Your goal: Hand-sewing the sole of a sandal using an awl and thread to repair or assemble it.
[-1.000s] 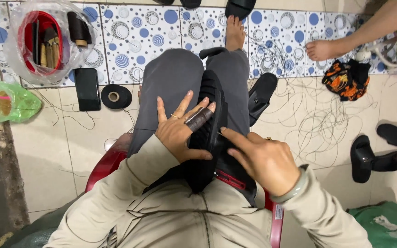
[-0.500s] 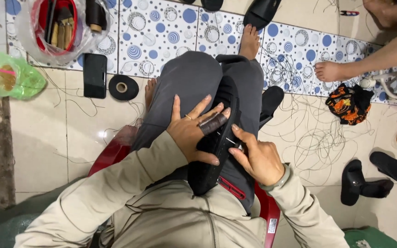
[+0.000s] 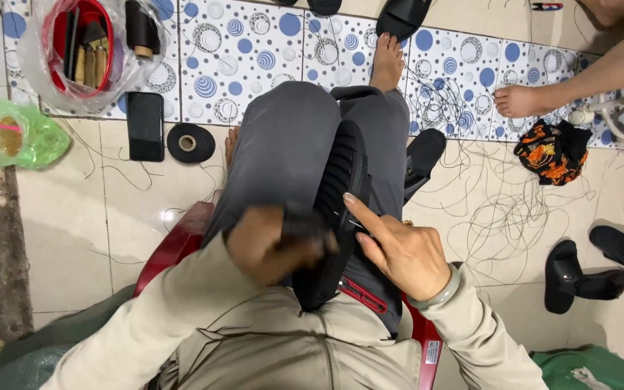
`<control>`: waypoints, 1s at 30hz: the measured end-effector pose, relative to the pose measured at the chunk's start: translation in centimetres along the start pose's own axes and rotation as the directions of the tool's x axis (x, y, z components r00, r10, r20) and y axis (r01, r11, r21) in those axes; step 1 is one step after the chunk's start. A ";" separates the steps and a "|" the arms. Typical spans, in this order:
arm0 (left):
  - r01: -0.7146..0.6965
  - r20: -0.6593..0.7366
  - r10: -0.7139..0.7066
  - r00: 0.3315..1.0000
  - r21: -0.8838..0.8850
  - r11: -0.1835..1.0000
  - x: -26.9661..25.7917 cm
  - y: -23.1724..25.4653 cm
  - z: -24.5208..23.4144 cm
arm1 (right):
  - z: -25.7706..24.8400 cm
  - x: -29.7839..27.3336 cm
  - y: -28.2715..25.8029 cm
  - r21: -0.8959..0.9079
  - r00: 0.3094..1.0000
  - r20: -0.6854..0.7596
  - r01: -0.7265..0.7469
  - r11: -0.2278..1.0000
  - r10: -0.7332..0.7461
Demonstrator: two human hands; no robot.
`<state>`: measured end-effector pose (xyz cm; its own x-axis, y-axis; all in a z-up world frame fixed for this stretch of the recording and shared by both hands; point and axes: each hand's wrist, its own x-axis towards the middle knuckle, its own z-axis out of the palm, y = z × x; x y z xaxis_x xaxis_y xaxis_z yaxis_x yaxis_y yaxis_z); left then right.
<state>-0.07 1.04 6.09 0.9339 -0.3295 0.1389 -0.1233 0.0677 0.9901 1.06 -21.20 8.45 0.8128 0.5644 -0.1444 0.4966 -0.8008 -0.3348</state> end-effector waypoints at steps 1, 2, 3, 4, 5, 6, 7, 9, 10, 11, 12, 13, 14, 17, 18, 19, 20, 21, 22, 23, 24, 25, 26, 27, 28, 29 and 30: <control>-0.002 0.001 0.002 1.000 0.003 1.000 0.3 -1.2 0.5 | 0.1 0.1 -0.2 0.000 1.000 -0.003 0.001 1.000 -0.001; 0.036 -0.046 -0.028 0.999 0.193 0.981 0.7 -2.3 1.1 | 0.2 0.2 -0.3 -0.008 1.000 0.002 -0.005 1.000 0.005; 0.077 -0.097 -0.043 0.994 0.374 0.924 1.2 -3.6 1.5 | 0.3 0.4 -0.4 -0.018 1.000 0.004 -0.012 1.000 0.012; 0.071 -0.095 -0.038 0.995 0.377 0.923 0.5 -4.4 2.0 | 0.7 0.2 0.1 -0.020 1.000 -0.002 -0.011 1.000 0.011; 0.035 -0.084 -0.001 0.996 0.401 0.915 -0.3 -5.2 2.7 | 1.1 -0.2 0.6 0.030 0.999 0.010 -0.039 0.999 0.039; -0.001 -0.072 0.035 0.997 0.425 0.905 -1.1 -6.0 3.5 | 1.6 -0.7 1.2 0.080 0.997 0.023 -0.068 0.994 0.067; -0.003 -0.062 0.032 0.998 0.423 0.906 -0.7 -4.8 2.9 | 1.4 -0.8 1.0 0.084 0.997 0.022 -0.078 0.993 0.076; 0.040 -0.075 -0.004 0.997 0.474 0.879 0.1 -2.3 1.7 | 1.2 -0.5 0.7 0.196 0.997 -0.049 -0.054 0.979 0.065; 0.039 -0.073 -0.005 0.997 0.477 0.878 0.6 -1.4 1.9 | 1.6 -0.8 1.4 0.198 0.997 -0.052 -0.054 0.979 0.066; 0.083 -0.061 -0.060 0.996 0.509 0.857 1.1 -0.5 2.1 | 2.1 -1.2 1.9 0.200 0.998 -0.030 -0.056 0.978 0.064; 0.125 -0.051 -0.115 0.992 0.541 0.831 1.6 0.4 2.3 | 2.6 -1.6 2.5 0.202 0.998 -0.008 -0.059 0.978 0.062; 0.121 -0.045 -0.115 0.992 0.543 0.831 1.1 -0.8 3.1 | 1.3 -1.4 2.3 0.204 0.998 -0.011 -0.064 0.977 0.067; 0.083 -0.069 -0.049 0.996 0.667 0.741 0.7 -2.0 4.0 | 0.0 -1.2 2.2 0.240 0.993 0.083 -0.096 0.966 0.078; 0.039 -0.082 0.039 0.996 0.770 0.637 0.2 -1.9 4.8 | -4.3 -1.2 1.9 0.267 0.951 0.279 -0.210 0.940 0.133; 0.038 -0.095 0.055 0.994 0.767 0.641 0.3 -1.3 4.7 | -5.8 -1.2 1.8 0.254 0.909 0.383 -0.276 0.927 0.166; 0.037 -0.095 0.056 0.994 0.766 0.642 0.0 -1.7 4.5 | -6.3 -2.6 3.3 0.252 0.909 0.383 -0.277 0.927 0.167; 0.111 -0.098 -0.058 0.993 0.711 0.694 -0.2 -2.1 4.2 | -6.7 -3.9 4.8 0.203 0.888 0.414 -0.302 0.931 0.198; 0.191 -0.093 -0.172 0.981 0.651 0.734 -0.6 -2.5 3.9 | -7.2 -5.3 6.2 0.152 0.866 0.445 -0.324 0.934 0.228; 0.191 -0.094 -0.172 0.981 0.650 0.736 -0.8 -2.8 4.0 | -6.2 -5.4 5.6 0.150 0.865 0.446 -0.324 0.934 0.229; -0.021 -0.056 0.080 0.995 0.681 0.732 -0.9 -3.2 4.2 | -5.3 -5.6 5.0 0.245 0.883 0.455 -0.252 0.936 0.119; -0.227 -0.006 0.325 0.946 0.701 0.676 -1.0 -3.5 4.3 | -4.4 -5.8 4.4 0.339 0.893 0.450 -0.179 0.923 0.008; -0.232 -0.002 0.326 0.945 0.698 0.678 -1.4 -3.1 4.3 | -4.6 -5.5 3.9 0.338 0.894 0.449 -0.184 0.923 0.014; -0.253 0.006 0.348 0.938 0.699 0.669 -1.9 -2.9 4.3 | -4.8 -5.2 3.4 0.455 0.901 0.434 -0.189 0.870 -0.031; -0.267 0.013 0.363 0.932 0.702 0.660 -2.5 -2.5 4.2 | -4.9 -4.9 2.8 0.570 0.906 0.415 -0.191 0.799 -0.079; -0.266 0.015 0.359 0.933 0.701 0.662 -3.2 -2.4 4.1 | -5.1 -4.3 2.3 0.573 0.906 0.416 -0.194 0.796 -0.078; -0.215 0.014 0.278 0.961 0.669 0.711 -3.8 -2.5 4.0 | -5.3 -3.7 1.9 0.524 0.916 0.377 -0.335 0.783 0.140; -0.161 0.016 0.195 0.981 0.636 0.755 -4.3 -2.4 3.9 | -5.6 -3.2 1.4 0.484 0.879 0.322 -0.472 0.737 0.351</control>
<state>-5.11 -1.37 3.18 0.8863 -0.3253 0.3297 -0.4566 -0.4947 0.7395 0.89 -25.26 13.66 0.7908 0.2792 -0.5446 -0.1650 -0.7596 -0.6290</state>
